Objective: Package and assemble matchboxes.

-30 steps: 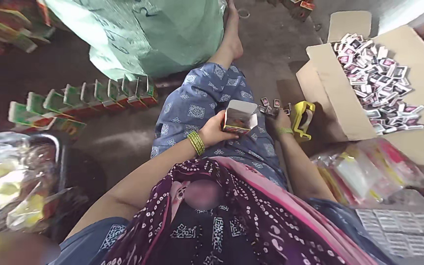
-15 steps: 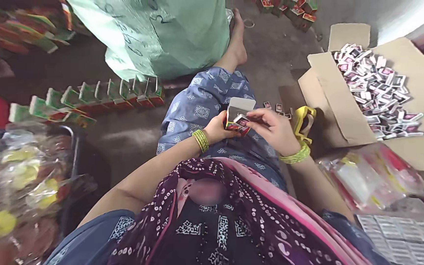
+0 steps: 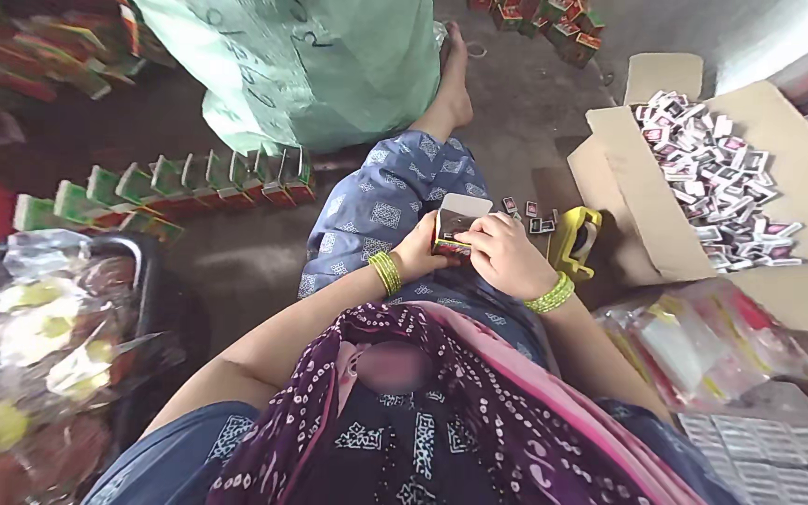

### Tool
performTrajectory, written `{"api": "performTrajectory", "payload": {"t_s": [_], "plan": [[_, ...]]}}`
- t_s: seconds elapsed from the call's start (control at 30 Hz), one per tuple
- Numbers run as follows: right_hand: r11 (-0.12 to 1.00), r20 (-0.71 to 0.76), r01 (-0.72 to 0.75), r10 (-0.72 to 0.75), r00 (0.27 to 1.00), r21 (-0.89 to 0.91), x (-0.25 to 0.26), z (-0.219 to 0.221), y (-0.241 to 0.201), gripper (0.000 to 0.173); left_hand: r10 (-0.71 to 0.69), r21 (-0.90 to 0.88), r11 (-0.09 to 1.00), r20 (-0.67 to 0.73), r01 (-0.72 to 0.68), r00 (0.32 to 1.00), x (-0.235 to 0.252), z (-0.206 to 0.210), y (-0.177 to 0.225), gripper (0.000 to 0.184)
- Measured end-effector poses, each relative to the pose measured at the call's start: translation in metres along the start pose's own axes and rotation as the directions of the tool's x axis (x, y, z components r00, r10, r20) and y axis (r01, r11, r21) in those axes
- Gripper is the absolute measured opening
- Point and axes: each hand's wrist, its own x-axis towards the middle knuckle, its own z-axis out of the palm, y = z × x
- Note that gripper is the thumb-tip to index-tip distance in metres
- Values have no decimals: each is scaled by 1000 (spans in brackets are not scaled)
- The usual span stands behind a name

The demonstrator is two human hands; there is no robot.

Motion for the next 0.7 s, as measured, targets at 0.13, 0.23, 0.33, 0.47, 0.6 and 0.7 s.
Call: {"api": "performTrajectory", "payload": {"t_s": [0.13, 0.23, 0.33, 0.47, 0.6, 0.7], "plan": [[1000, -102, -2, 3, 995, 14, -3, 1, 6, 31, 73, 72, 995, -66, -68, 995, -6, 0, 6, 105], [996, -146, -17, 29, 989, 83, -7, 1, 14, 29, 88, 135, 987, -32, -83, 996, -10, -3, 13, 89], [973, -195, -15, 61, 979, 229, -13, 0, 20, 27, 192, 124, 974, 9, -191, 981, -9, -4, 12, 67], [714, -282, -108, 405, 870, 691, -21, 6, 22, 23, 251, -149, 956, -36, -254, 967, -6, -1, 4, 59], [230, 13, -211, 647, 762, 950, -19, 13, 24, 41, 267, -302, 917, -26, -262, 963, -6, 2, 1, 62], [29, 271, -350, 575, 772, 936, -12, 15, 13, 45, 314, -288, 912, 25, -294, 949, -5, 3, -3, 59]]}}
